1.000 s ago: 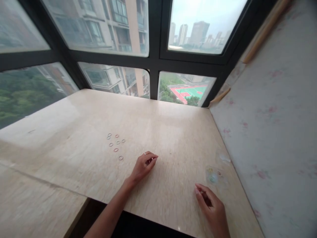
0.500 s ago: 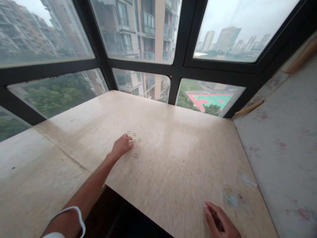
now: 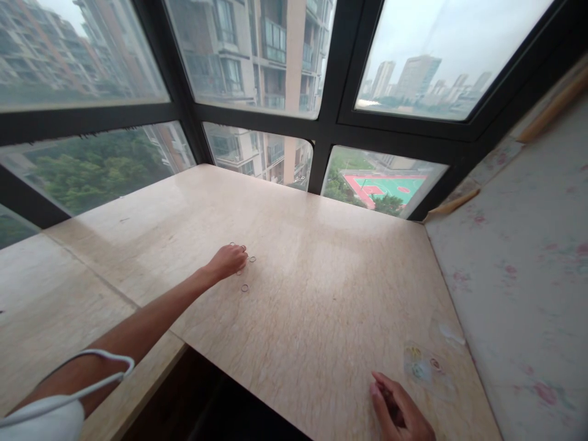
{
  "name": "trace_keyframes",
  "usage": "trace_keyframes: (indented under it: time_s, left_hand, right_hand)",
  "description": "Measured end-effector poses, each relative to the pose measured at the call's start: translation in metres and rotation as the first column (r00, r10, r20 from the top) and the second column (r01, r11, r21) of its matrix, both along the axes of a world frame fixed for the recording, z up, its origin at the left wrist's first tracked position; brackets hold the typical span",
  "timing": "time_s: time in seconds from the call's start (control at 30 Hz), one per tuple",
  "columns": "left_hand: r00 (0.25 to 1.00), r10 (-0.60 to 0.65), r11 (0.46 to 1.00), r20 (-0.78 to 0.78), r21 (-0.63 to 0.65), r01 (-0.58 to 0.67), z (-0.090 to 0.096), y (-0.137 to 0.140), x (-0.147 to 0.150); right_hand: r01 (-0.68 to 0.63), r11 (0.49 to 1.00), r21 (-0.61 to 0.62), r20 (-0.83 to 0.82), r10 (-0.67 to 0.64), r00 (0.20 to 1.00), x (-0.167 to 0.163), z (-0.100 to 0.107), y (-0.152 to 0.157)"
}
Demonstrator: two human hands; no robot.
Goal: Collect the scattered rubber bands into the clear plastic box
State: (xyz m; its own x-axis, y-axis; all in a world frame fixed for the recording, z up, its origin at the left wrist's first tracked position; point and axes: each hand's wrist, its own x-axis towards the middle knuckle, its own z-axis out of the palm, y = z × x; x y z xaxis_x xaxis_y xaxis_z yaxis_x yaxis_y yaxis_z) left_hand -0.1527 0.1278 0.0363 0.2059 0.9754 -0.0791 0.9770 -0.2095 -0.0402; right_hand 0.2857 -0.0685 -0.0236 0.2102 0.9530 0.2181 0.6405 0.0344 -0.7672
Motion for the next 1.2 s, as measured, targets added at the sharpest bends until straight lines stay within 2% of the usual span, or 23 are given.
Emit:
trace_keyframes:
  time_s: [0.13,0.2,0.23,0.27,0.33,0.4,0.43,0.5,0.6,0.67,0.73,0.83,0.93,1.0,1.07,1.13,1.2]
  left_hand:
    - [0.993,0.056,0.998,0.109,0.028,-0.059,0.006,0.002,-0.003]
    - [0.951,0.128,0.987,0.282,0.062,-0.151,0.008,-0.002,0.0]
    - [0.898,0.175,0.974,0.403,0.06,-0.216,0.009,-0.005,0.002]
    - [0.812,0.224,0.958,0.538,0.031,-0.285,0.01,-0.009,0.007]
    - [0.545,0.301,0.925,0.782,-0.1,-0.367,0.012,-0.017,0.019]
    - [0.253,0.316,0.914,0.915,-0.221,-0.342,0.014,-0.025,0.036]
    - [0.138,0.298,0.919,0.945,-0.245,-0.308,0.016,-0.029,0.047]
    - [-0.016,0.264,0.933,0.964,-0.26,-0.248,0.02,-0.036,0.07]
    - [-0.114,0.267,0.945,0.957,-0.283,-0.164,0.027,-0.044,0.109]
    - [-0.127,0.277,0.951,0.952,-0.291,-0.107,0.029,-0.048,0.136]
    - [-0.107,0.284,0.955,0.953,-0.291,-0.05,0.03,-0.052,0.164]
    - [-0.031,0.291,0.956,0.956,-0.289,0.046,0.028,-0.059,0.206]
    - [0.065,0.231,0.961,0.971,-0.239,0.142,0.025,-0.066,0.251]
    - [0.145,0.118,0.969,0.982,-0.146,0.197,0.022,-0.07,0.28]
    - [0.241,-0.056,0.965,0.969,-0.01,0.263,0.017,-0.073,0.306]
    - [0.337,-0.253,0.928,0.907,0.129,0.349,0.013,-0.074,0.326]
    - [0.421,-0.425,0.864,0.802,0.22,0.452,0.007,-0.073,0.34]
  right_hand:
    - [-0.01,1.0,0.006,0.022,0.01,1.0,0.001,-0.002,0.0]
    - [-0.02,1.0,0.0,0.026,0.02,0.999,0.003,-0.004,0.0]
    - [-0.026,1.0,-0.002,0.028,0.026,0.999,0.004,-0.005,0.0]
    - [-0.033,0.999,-0.001,0.031,0.033,0.999,0.005,-0.006,0.0]
    - [-0.07,0.998,0.007,0.037,0.07,0.997,0.007,-0.008,0.001]
    - [-0.114,0.993,0.017,0.044,0.114,0.993,0.008,-0.007,0.002]
    - [-0.131,0.991,0.021,0.045,0.13,0.991,0.009,-0.006,0.002]
    - [-0.137,0.99,0.027,0.04,0.136,0.99,0.008,-0.003,0.003]
    - [-0.123,0.992,0.042,0.025,0.122,0.992,0.005,0.003,0.002]
    - [-0.124,0.991,0.047,0.008,0.124,0.992,0.003,0.006,0.002]
    - [-0.133,0.99,0.044,-0.01,0.134,0.991,0.001,0.01,0.003]
    - [-0.148,0.989,0.027,-0.034,0.149,0.988,0.0,0.014,0.003]
    - [-0.154,0.988,0.015,-0.059,0.154,0.986,0.0,0.018,0.003]
    - [-0.156,0.988,0.011,-0.072,0.156,0.985,-0.001,0.02,0.003]
    - [-0.159,0.987,0.012,-0.08,0.159,0.984,-0.002,0.021,0.002]
    - [-0.162,0.987,0.012,-0.087,0.163,0.983,-0.002,0.022,0.002]
    - [-0.164,0.986,0.007,-0.091,0.164,0.982,-0.002,0.022,0.003]
